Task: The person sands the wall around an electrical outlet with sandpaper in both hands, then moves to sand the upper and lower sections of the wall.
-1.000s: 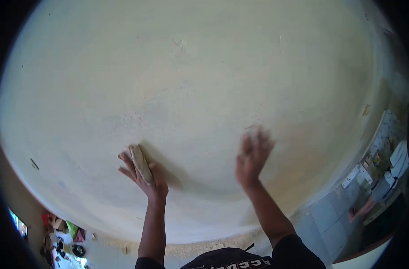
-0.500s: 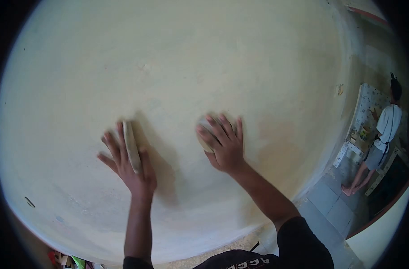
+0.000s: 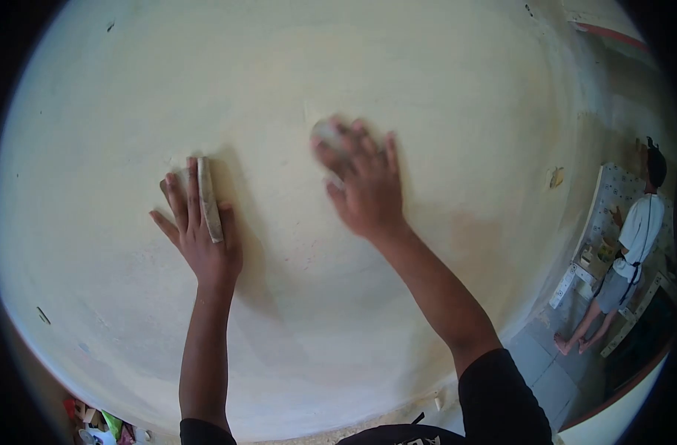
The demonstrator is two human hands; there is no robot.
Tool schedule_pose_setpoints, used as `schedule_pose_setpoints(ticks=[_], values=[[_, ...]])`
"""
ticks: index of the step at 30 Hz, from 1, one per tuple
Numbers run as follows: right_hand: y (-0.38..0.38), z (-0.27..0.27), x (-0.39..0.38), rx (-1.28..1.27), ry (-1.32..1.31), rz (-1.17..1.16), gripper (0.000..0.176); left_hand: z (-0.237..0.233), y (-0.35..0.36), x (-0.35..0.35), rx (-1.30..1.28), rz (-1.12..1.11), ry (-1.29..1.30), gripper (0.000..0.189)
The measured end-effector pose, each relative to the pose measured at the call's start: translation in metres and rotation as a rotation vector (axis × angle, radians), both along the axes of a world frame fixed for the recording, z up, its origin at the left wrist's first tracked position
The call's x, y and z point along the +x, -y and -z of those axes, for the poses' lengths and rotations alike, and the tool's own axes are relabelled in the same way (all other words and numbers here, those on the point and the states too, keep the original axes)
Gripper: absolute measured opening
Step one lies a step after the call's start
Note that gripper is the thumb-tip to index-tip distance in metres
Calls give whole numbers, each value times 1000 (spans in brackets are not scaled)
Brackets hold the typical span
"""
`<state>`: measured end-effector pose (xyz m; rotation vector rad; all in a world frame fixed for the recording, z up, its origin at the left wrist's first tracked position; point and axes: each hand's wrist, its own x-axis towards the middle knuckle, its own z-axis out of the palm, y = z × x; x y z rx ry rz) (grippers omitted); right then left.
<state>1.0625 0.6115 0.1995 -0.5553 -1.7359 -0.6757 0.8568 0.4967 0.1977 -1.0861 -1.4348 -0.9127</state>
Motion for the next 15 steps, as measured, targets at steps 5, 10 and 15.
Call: schedule_pose_setpoints(ticks=[5,10,15], values=[[-11,29,30,-92,-127,97,61,44,-3,11,-26,-55,36,55],[1,-16,33,48,116,-23,62,-26,-5,31,-1,-51,-72,54],[-20,-42,40,18,-230,61,62,-37,-8,36,-11,-73,-116,54]])
